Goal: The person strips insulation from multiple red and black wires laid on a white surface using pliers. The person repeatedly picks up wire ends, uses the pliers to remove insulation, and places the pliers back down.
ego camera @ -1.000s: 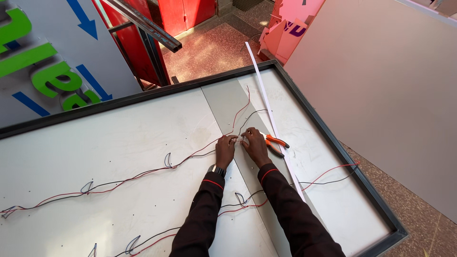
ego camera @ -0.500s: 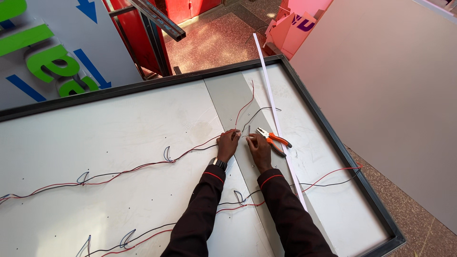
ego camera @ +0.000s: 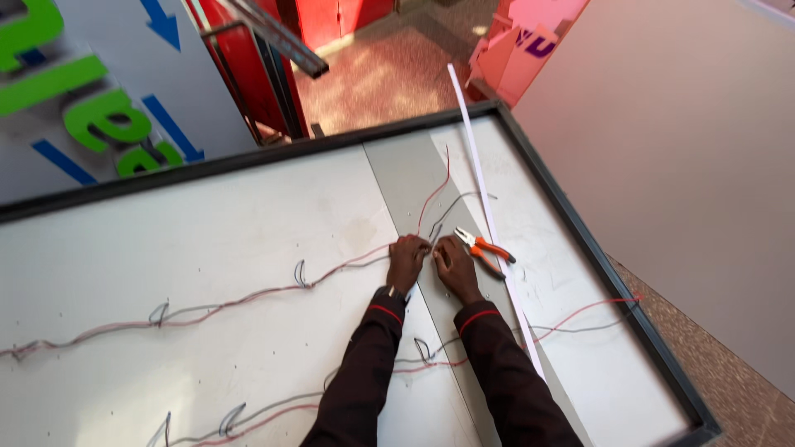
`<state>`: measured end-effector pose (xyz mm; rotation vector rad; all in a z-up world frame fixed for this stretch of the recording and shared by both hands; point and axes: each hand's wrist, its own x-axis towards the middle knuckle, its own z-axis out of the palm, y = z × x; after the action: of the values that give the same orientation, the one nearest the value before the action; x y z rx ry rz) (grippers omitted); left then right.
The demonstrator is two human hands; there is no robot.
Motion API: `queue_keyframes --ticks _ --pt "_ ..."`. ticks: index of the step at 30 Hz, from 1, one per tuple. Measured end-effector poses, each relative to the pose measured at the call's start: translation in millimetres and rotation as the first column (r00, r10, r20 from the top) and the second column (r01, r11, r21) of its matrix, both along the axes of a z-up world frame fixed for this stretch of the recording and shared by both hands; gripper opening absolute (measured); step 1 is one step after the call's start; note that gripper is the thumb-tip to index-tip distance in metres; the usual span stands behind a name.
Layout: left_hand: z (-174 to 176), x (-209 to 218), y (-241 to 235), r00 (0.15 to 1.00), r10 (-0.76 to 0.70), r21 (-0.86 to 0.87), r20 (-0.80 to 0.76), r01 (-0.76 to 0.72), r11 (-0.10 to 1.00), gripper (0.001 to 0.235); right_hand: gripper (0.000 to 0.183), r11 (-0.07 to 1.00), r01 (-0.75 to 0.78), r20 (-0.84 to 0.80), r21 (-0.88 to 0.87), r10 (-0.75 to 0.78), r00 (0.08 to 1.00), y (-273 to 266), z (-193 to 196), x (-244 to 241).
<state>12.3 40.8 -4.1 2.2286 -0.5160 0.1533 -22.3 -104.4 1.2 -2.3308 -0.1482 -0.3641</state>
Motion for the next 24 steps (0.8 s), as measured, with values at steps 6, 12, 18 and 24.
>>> queue_keyframes --ticks 6,12,18,24 --pt "1 -3 -3 0.998 0.056 -0.069 -0.02 -0.057 0.996 0.011 0.029 0.998 0.058 -0.02 -0.008 -0.058 0.998 3 6 2" --pt "1 -2 -4 0.995 0.092 -0.043 -0.025 -0.093 0.995 0.007 0.011 0.996 0.063 0.015 0.068 -0.064 0.998 5 13 4" --pt "6 5 -14 0.98 0.197 0.008 0.038 -0.197 0.98 0.013 0.035 0.989 0.068 0.034 0.134 -0.073 0.997 4 10 10" --pt "6 18 -26 0.875 0.462 -0.073 -0.145 -0.475 0.877 0.011 0.042 0.965 0.069 0.105 0.252 -0.098 0.99 -3 -2 12"
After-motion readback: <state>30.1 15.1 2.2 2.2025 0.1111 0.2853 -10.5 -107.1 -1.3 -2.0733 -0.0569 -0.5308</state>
